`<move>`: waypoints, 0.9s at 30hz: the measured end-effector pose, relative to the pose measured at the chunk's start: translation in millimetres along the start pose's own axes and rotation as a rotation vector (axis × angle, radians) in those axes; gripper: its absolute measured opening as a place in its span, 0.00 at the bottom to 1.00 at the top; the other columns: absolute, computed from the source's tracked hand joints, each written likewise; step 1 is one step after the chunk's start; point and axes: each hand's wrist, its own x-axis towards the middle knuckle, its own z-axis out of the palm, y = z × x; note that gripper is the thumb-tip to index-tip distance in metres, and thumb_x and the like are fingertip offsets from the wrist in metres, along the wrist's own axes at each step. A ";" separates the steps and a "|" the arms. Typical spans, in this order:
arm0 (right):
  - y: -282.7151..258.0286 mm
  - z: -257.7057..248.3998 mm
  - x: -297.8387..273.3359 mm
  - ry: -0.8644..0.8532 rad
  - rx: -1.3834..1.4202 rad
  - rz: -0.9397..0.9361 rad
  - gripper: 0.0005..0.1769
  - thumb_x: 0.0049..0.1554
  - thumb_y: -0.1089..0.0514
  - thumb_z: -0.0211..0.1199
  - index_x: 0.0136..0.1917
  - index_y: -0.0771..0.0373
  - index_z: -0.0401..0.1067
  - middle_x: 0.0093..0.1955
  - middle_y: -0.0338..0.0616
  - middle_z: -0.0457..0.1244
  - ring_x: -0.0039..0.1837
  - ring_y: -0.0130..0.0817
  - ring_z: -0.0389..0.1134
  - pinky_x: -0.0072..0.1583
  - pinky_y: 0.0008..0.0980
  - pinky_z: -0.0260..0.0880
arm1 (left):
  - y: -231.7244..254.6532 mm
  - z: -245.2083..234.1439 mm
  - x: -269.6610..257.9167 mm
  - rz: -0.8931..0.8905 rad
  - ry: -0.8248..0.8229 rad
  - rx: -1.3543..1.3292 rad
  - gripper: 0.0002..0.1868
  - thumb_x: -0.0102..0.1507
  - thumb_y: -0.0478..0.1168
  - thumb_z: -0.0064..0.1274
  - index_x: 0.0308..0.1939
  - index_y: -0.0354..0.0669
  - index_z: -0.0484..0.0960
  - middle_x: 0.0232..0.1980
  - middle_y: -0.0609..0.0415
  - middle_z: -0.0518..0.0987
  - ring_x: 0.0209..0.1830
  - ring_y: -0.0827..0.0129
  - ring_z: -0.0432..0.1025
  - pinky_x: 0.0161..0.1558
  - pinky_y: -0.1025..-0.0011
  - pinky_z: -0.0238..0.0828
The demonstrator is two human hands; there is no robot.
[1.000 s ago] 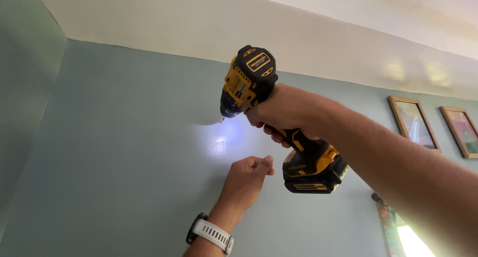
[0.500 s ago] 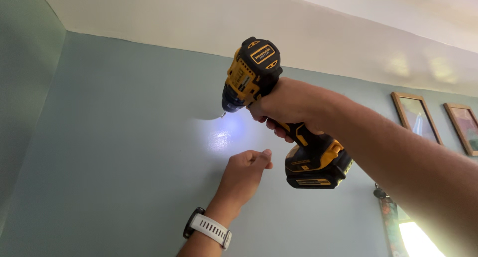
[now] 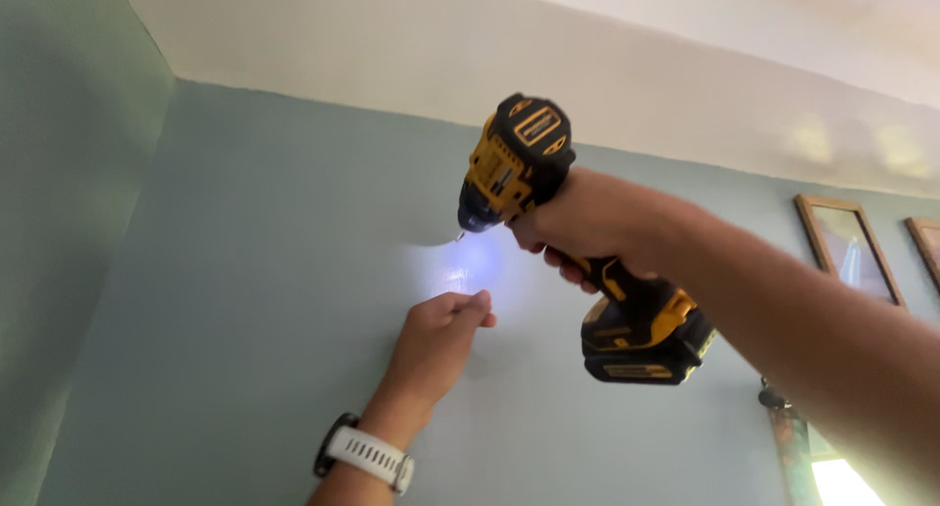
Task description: The person uses a cordless drill to create a hole in a light blue wall. After drilling, they place the drill on a wooden board and open a small container with an orange lid to select a wall anchor.
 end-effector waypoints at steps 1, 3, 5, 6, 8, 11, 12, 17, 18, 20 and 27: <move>0.1 -0.5 -0.7 -0.006 0.004 -0.006 0.08 0.52 0.59 0.61 0.36 0.65 0.67 0.29 0.42 0.57 0.29 0.33 0.58 0.32 0.35 0.61 | 1.0 -3.6 0.5 0.022 0.014 -0.006 0.22 0.64 0.56 0.50 0.40 0.41 0.87 0.37 0.58 0.84 0.37 0.76 0.71 0.43 0.72 0.69; 0.3 -1.0 -0.9 -0.019 0.010 -0.014 0.09 0.52 0.59 0.62 0.36 0.65 0.66 0.29 0.42 0.57 0.29 0.33 0.59 0.32 0.35 0.61 | 2.7 -11.2 1.7 0.063 0.039 -0.021 0.22 0.63 0.56 0.50 0.39 0.41 0.87 0.38 0.61 0.86 0.38 0.78 0.73 0.44 0.73 0.70; 1.7 -2.2 -1.7 -0.016 0.024 -0.007 0.07 0.51 0.60 0.61 0.36 0.65 0.67 0.29 0.42 0.57 0.29 0.33 0.59 0.32 0.35 0.61 | 3.0 -19.5 2.5 0.034 0.056 -0.021 0.20 0.63 0.55 0.49 0.40 0.43 0.87 0.39 0.63 0.86 0.37 0.77 0.71 0.43 0.73 0.68; 2.4 -2.8 -2.0 -0.013 0.031 -0.006 0.06 0.50 0.61 0.60 0.36 0.65 0.67 0.29 0.42 0.58 0.29 0.33 0.59 0.32 0.35 0.61 | 2.7 -24.4 3.7 0.022 0.064 -0.020 0.20 0.63 0.54 0.49 0.40 0.43 0.87 0.39 0.63 0.86 0.36 0.76 0.70 0.43 0.73 0.68; 1.0 -2.8 1.3 -0.028 0.048 -0.023 0.05 0.50 0.62 0.60 0.37 0.65 0.67 0.28 0.42 0.57 0.29 0.33 0.58 0.32 0.35 0.60 | -0.6 -34.6 5.2 -0.018 0.085 -0.001 0.21 0.65 0.54 0.50 0.40 0.40 0.88 0.36 0.56 0.79 0.34 0.71 0.65 0.40 0.69 0.65; 4.8 -3.3 3.8 -0.031 0.054 -0.030 0.04 0.49 0.62 0.60 0.36 0.65 0.67 0.27 0.43 0.57 0.28 0.33 0.58 0.31 0.35 0.59 | -7.8 -46.8 12.1 -0.097 0.137 0.064 0.21 0.65 0.54 0.50 0.39 0.41 0.89 0.37 0.55 0.82 0.35 0.69 0.66 0.42 0.69 0.66; 5.5 -3.7 5.0 -0.029 0.053 -0.026 0.05 0.49 0.62 0.60 0.36 0.65 0.66 0.26 0.43 0.57 0.28 0.34 0.57 0.31 0.35 0.58 | -9.3 -50.5 15.7 -0.127 0.157 0.091 0.21 0.65 0.54 0.50 0.39 0.42 0.90 0.39 0.57 0.85 0.36 0.70 0.68 0.44 0.70 0.66; 8.4 -5.8 7.9 -0.054 0.021 -0.061 0.06 0.50 0.61 0.60 0.36 0.65 0.67 0.27 0.41 0.57 0.28 0.31 0.58 0.31 0.34 0.60 | -16.8 -68.2 28.8 -0.071 0.203 0.086 0.24 0.66 0.57 0.51 0.45 0.41 0.88 0.44 0.54 0.85 0.47 0.69 0.74 0.53 0.68 0.67; 8.2 -6.3 8.0 -0.057 0.008 -0.062 0.07 0.51 0.60 0.60 0.36 0.65 0.67 0.27 0.41 0.57 0.28 0.31 0.58 0.31 0.33 0.60 | -17.1 -71.9 31.3 -0.109 0.216 0.114 0.25 0.67 0.59 0.50 0.47 0.41 0.89 0.46 0.54 0.85 0.52 0.70 0.77 0.57 0.67 0.67; 7.6 -5.5 5.3 -0.043 0.022 -0.033 0.07 0.51 0.59 0.60 0.37 0.64 0.68 0.27 0.41 0.57 0.29 0.30 0.59 0.32 0.33 0.62 | -16.9 -78.9 32.1 -0.154 0.227 0.144 0.26 0.67 0.58 0.46 0.49 0.41 0.88 0.48 0.53 0.85 0.57 0.69 0.77 0.61 0.65 0.67; 5.6 -7.6 0.5 -0.058 0.019 -0.044 0.06 0.51 0.59 0.60 0.39 0.64 0.69 0.28 0.40 0.58 0.29 0.30 0.59 0.33 0.33 0.64 | -9.1 -81.0 34.8 -0.311 0.265 0.288 0.30 0.72 0.61 0.37 0.56 0.43 0.84 0.52 0.50 0.83 0.62 0.68 0.74 0.68 0.62 0.65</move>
